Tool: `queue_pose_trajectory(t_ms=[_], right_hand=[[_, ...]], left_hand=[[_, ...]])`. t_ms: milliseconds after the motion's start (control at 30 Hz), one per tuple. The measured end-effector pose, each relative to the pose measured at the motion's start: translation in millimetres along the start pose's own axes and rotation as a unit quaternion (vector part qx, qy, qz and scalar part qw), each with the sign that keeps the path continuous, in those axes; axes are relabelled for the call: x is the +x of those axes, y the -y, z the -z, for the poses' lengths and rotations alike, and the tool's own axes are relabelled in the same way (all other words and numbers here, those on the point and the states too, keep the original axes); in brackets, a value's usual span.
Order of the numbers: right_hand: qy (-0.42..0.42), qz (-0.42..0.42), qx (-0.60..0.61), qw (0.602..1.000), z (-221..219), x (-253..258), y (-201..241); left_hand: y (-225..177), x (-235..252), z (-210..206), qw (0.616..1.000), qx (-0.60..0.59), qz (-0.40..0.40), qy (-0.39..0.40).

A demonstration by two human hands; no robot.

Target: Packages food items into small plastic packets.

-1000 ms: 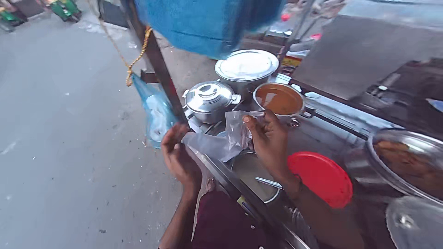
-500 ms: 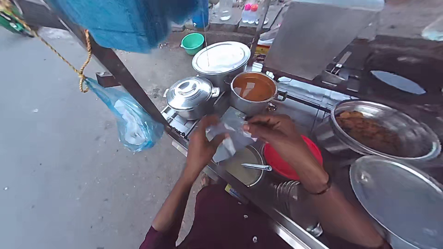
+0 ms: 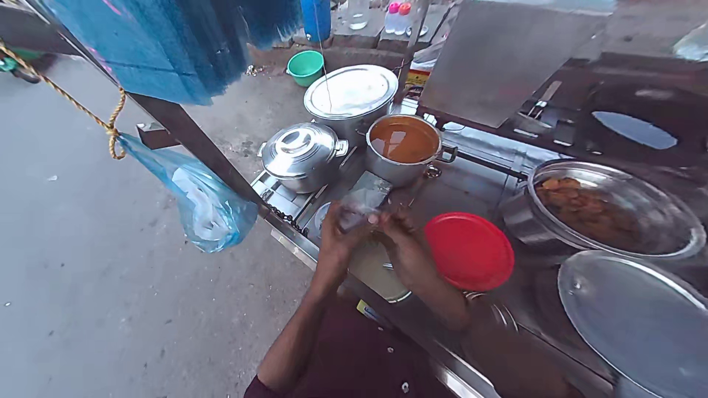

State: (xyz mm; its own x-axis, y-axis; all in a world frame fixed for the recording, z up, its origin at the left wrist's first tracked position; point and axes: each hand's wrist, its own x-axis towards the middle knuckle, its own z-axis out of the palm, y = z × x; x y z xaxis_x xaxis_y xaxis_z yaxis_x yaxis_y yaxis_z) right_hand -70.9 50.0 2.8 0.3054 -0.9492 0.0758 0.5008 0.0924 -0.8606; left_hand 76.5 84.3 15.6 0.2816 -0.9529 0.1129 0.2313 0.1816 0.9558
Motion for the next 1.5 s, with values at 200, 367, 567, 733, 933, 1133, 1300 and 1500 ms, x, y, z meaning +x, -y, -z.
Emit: queue_pose_trajectory(t_ms=[200, 367, 567, 733, 933, 1133, 1300, 1500], right_hand=[[-0.07, -0.024, 0.168, 0.983, 10.3, 4.9, 7.4], [0.052, 0.153, -0.313, 0.936, 23.5, 8.7, 2.6], [0.053, 0.142, -0.734, 0.662, 34.9, 9.9, 52.3], [0.105, 0.095, -0.747, 0.649, 51.5, 0.3, 49.6], [0.127, 0.025, -0.427, 0.895, 165.5, -23.0, -46.4], [0.262, -0.188, -0.857, 0.402, 213.3, -32.6, -171.1], [0.235, -0.187, -0.812, 0.5, 208.7, -41.8, -175.8], [0.224, -0.222, -0.793, 0.521, 220.7, -53.2, -188.2]], left_hand=[[0.7, 22.1, 16.6, 0.971, -0.146, 0.085, -0.167], [10.4, 33.4, 18.4, 0.969, -0.16, 0.115, -0.149], [2.6, 12.6, 10.4, 0.985, 0.068, 0.059, 0.146], [15.2, 26.0, 17.9, 0.799, 0.551, -0.22, 0.095], [33.1, 37.0, 23.2, 0.723, 0.665, -0.147, 0.118], [60.8, 81.6, 29.7, 0.732, 0.651, -0.059, 0.192], [72.5, 97.0, 35.5, 0.707, 0.68, -0.039, 0.19], [84.4, 103.9, 46.0, 0.719, 0.667, -0.014, 0.194]])
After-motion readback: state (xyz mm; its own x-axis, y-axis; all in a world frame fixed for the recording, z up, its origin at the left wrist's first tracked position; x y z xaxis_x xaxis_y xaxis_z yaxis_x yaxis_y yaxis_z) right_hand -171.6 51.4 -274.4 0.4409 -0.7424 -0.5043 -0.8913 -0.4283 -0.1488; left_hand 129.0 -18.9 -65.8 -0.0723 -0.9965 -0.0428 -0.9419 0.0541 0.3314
